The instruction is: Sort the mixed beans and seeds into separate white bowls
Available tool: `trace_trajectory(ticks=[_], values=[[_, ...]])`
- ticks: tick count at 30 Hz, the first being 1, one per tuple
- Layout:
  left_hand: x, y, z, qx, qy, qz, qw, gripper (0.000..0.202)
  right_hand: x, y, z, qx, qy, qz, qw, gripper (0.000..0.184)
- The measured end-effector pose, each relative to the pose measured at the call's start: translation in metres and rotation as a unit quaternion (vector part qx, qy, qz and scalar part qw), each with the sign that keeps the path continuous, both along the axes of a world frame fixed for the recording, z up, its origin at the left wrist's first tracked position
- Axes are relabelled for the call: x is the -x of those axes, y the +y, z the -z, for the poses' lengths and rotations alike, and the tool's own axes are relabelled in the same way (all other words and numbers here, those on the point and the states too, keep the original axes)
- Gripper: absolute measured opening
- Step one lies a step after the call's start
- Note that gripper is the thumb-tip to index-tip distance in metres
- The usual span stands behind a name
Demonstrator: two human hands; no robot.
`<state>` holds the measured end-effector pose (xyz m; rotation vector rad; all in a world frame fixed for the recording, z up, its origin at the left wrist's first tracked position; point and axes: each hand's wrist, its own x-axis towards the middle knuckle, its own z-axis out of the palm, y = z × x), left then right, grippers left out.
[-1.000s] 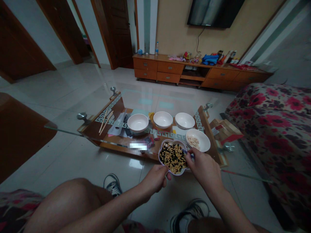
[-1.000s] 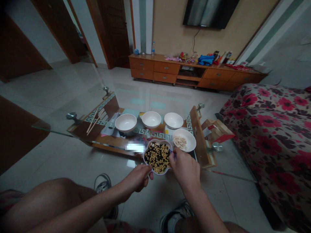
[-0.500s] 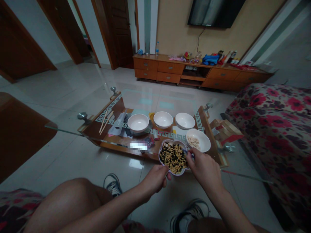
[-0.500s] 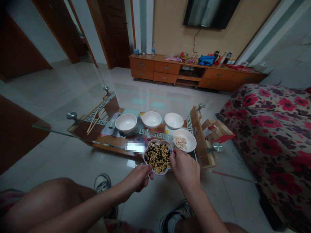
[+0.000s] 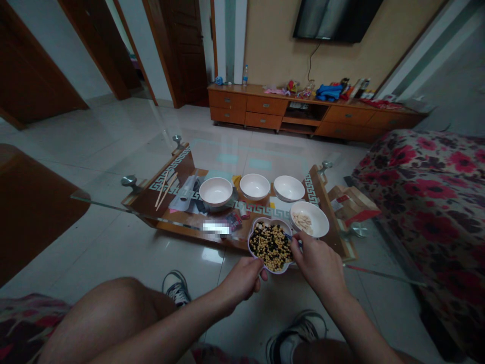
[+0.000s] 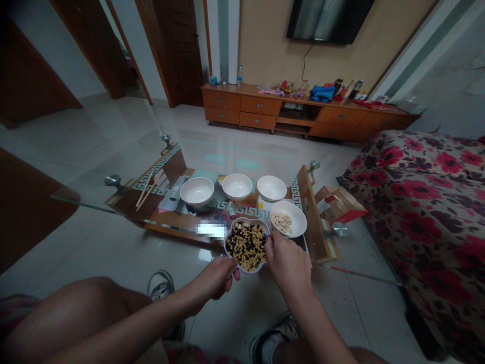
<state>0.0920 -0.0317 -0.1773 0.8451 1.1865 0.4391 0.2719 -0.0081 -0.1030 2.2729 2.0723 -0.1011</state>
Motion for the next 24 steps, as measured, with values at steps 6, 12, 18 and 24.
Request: trace_trajectory(ticks=[6,12,18,24], values=[[0.0004,-0.0001,-0.0008,-0.003,-0.005,-0.002,1.0,0.043,-0.0007,-0.001,-0.0008,-0.015,0.006,0.001,1.0,0.027],[0.0013,-0.0011,-0.0008,-0.003,-0.01,0.001,1.0,0.044,-0.0004,-0.0019,-0.0012,-0.036,0.027,0.004,0.999,0.026],[0.0011,-0.0006,-0.0024,0.001,-0.001,0.003,1.0,0.045,-0.0011,-0.0016,-0.0002,-0.058,0.073,0.013,0.996,0.027],[0.0012,-0.0003,-0.0046,0.001,0.007,0.003,1.0,0.044,-0.0049,-0.0018,0.0038,-0.109,0.103,0.017,0.988,0.026]])
